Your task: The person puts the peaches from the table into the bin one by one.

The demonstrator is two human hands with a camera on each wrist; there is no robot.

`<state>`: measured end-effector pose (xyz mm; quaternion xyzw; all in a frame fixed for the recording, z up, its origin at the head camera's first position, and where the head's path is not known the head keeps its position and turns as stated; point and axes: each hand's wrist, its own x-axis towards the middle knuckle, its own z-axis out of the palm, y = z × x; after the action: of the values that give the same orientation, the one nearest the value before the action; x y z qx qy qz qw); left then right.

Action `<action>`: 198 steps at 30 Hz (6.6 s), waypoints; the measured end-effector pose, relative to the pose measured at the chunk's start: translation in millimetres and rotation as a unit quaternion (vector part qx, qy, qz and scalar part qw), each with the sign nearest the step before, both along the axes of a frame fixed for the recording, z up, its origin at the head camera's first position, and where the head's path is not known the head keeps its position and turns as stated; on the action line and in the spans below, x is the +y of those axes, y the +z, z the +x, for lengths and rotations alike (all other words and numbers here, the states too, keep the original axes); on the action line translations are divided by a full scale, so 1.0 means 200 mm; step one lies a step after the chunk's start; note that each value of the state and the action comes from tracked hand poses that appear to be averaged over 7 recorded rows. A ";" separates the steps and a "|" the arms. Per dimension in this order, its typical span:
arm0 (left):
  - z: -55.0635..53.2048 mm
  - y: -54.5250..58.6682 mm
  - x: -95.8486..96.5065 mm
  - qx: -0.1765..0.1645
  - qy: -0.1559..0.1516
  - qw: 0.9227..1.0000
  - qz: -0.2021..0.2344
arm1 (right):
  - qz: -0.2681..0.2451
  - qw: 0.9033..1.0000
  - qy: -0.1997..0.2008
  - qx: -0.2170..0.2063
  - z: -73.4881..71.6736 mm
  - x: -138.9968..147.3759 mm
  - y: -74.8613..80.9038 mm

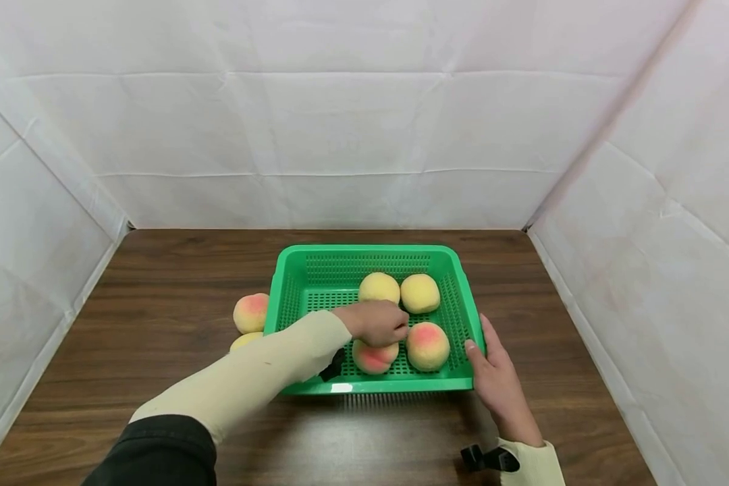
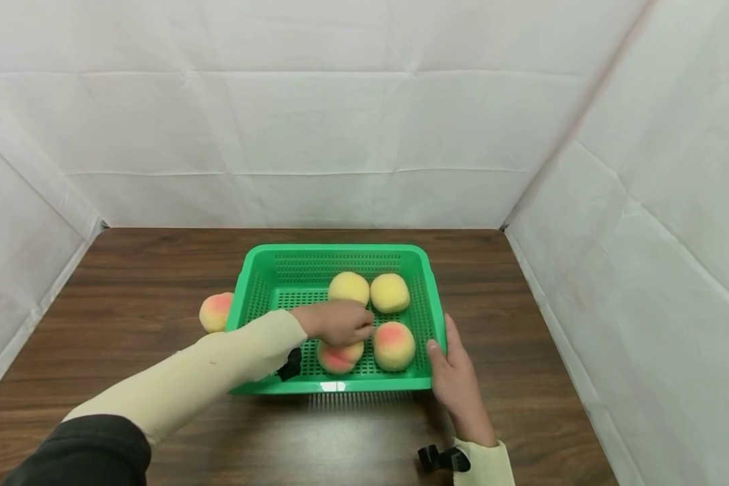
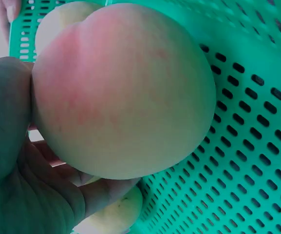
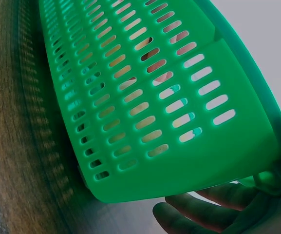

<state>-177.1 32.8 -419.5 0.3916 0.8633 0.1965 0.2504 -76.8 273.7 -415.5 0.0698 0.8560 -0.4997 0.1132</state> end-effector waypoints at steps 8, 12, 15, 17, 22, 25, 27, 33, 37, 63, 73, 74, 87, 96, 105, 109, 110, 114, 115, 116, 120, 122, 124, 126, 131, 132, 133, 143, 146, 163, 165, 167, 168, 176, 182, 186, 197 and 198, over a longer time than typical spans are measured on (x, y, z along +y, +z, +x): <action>0.02 0.03 -0.02 -0.022 0.006 1.000 -0.003 | -0.003 1.000 0.002 -0.005 0.00 0.00 0.00; 0.03 0.04 -0.04 -0.043 0.012 0.999 -0.002 | 0.002 1.000 0.005 0.000 0.00 0.00 0.00; 0.03 0.05 -0.05 -0.048 0.010 0.999 -0.005 | 0.003 1.000 0.007 0.001 0.00 0.00 0.00; 0.03 0.05 -0.06 -0.048 0.011 0.999 -0.011 | 0.001 1.000 0.008 0.000 0.00 0.00 0.00; 0.05 0.08 -0.06 -0.040 0.006 0.999 -0.030 | 0.000 1.000 0.006 -0.003 -0.01 0.01 -0.01; 0.06 0.09 -0.06 -0.035 0.001 0.999 -0.036 | 0.001 1.000 0.004 -0.006 -0.01 0.01 -0.01; 0.06 0.09 -0.06 -0.034 -0.001 0.999 -0.034 | 0.002 1.000 0.004 -0.007 -0.01 0.01 0.00; 0.07 0.11 -0.07 -0.033 -0.006 0.999 -0.027 | 0.001 1.000 0.001 -0.013 -0.01 0.00 0.00; 0.08 0.12 -0.07 -0.017 -0.015 0.999 -0.029 | 0.000 1.000 0.000 -0.014 -0.01 0.01 -0.01; 0.24 0.27 -0.44 0.139 0.075 0.987 -0.037 | -0.006 1.000 0.002 0.002 -0.01 0.01 0.00; 0.26 0.23 -0.75 0.148 0.197 0.968 -0.041 | -0.004 1.000 0.004 0.000 -0.01 -0.01 0.01; 0.26 0.23 -0.78 0.149 0.205 0.966 -0.040 | -0.003 1.000 0.003 -0.001 -0.01 -0.01 0.01; 0.29 0.08 -1.04 0.116 0.289 0.950 -0.036 | -0.005 1.000 0.002 -0.006 -0.01 0.00 0.00; 0.25 -0.08 -1.09 0.043 0.286 0.957 -0.015 | 0.000 1.000 0.003 -0.006 -0.01 0.00 0.00; 0.17 -0.15 -1.07 -0.019 0.297 0.955 -0.001 | 0.007 1.000 -0.002 -0.015 -0.01 0.00 0.00; 0.15 -0.16 -1.08 -0.027 0.290 0.957 0.003 | -0.002 1.000 -0.001 -0.011 -0.01 0.00 0.01; 0.15 -0.15 -1.08 -0.028 0.289 0.957 0.003 | -0.004 1.000 -0.001 -0.011 -0.01 -0.01 0.01; 0.14 -0.15 -1.07 -0.039 0.295 0.955 0.005 | -0.003 1.000 -0.003 -0.013 -0.01 -0.01 0.01; 0.14 -0.15 -1.07 -0.042 0.297 0.954 0.006 | -0.003 1.000 -0.003 -0.014 -0.01 -0.01 0.00; 0.14 -0.16 -1.06 -0.044 0.299 0.953 0.006 | -0.003 1.000 -0.003 -0.015 -0.01 -0.01 0.00; 0.15 -0.16 -1.05 -0.048 0.303 0.952 0.008 | -0.007 1.000 -0.003 -0.012 -0.01 0.00 0.00; 0.15 -0.16 -1.05 -0.046 0.304 0.952 0.007 | -0.008 1.000 -0.003 -0.007 -0.01 0.00 0.00; 0.15 -0.16 -1.05 -0.047 0.304 0.952 0.008 | -0.008 1.000 -0.003 -0.003 -0.01 0.00 0.00; 0.14 -0.17 -1.05 -0.047 0.303 0.952 0.008 | -0.009 1.000 -0.002 0.002 -0.01 0.00 0.00; 0.14 -0.17 -1.06 -0.045 0.298 0.953 0.006 | -0.012 1.000 0.001 -0.001 -0.01 0.00 0.00; 0.14 -0.17 -1.06 -0.043 0.297 0.954 0.006 | -0.012 1.000 0.001 -0.004 -0.01 0.00 0.00; 0.14 -0.17 -1.06 -0.041 0.297 0.954 0.006 | -0.012 1.000 0.000 -0.006 -0.01 0.00 0.00; 0.15 -0.16 -1.08 -0.028 0.299 0.954 0.007 | -0.003 1.000 -0.001 -0.017 -0.02 0.00 0.00; 0.14 -0.15 -1.09 -0.024 0.295 0.955 0.012 | -0.004 1.000 -0.001 -0.015 -0.02 0.00 0.00; 0.14 -0.05 -1.15 -0.004 0.293 0.956 0.003 | -0.005 1.000 -0.007 -0.021 -0.01 0.00 0.00; 0.14 -0.03 -1.15 0.000 0.292 0.956 0.007 | -0.005 1.000 -0.007 -0.021 -0.01 0.00 0.00; 0.14 -0.02 -1.16 0.005 0.289 0.957 0.009 | -0.005 1.000 -0.007 -0.022 -0.01 0.00 0.00; 0.14 -0.01 -1.16 0.008 0.287 0.958 0.010 | -0.004 1.000 -0.008 -0.022 -0.01 0.00 0.00; 0.15 0.07 -1.17 0.020 0.283 0.959 0.005 | -0.006 1.000 -0.002 -0.018 -0.01 0.00 0.00; 0.15 0.11 -1.20 0.025 0.279 0.960 0.005 | -0.010 1.000 -0.001 -0.010 -0.01 0.00 0.00; 0.15 0.14 -1.21 0.026 0.277 0.960 0.007 | -0.009 1.000 -0.005 -0.012 -0.02 0.00 0.00; 0.15 0.23 -1.22 0.024 0.283 0.959 -0.004 | -0.015 1.000 -0.005 -0.009 -0.01 0.00 0.01; 0.15 0.23 -1.21 0.023 0.284 0.959 -0.006 | -0.016 1.000 -0.005 -0.007 -0.01 0.00 0.01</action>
<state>-147.8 -210.1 -372.7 0.1336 0.9457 0.2451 0.1667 -79.1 273.0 -413.9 0.0761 0.8469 -0.5129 0.1180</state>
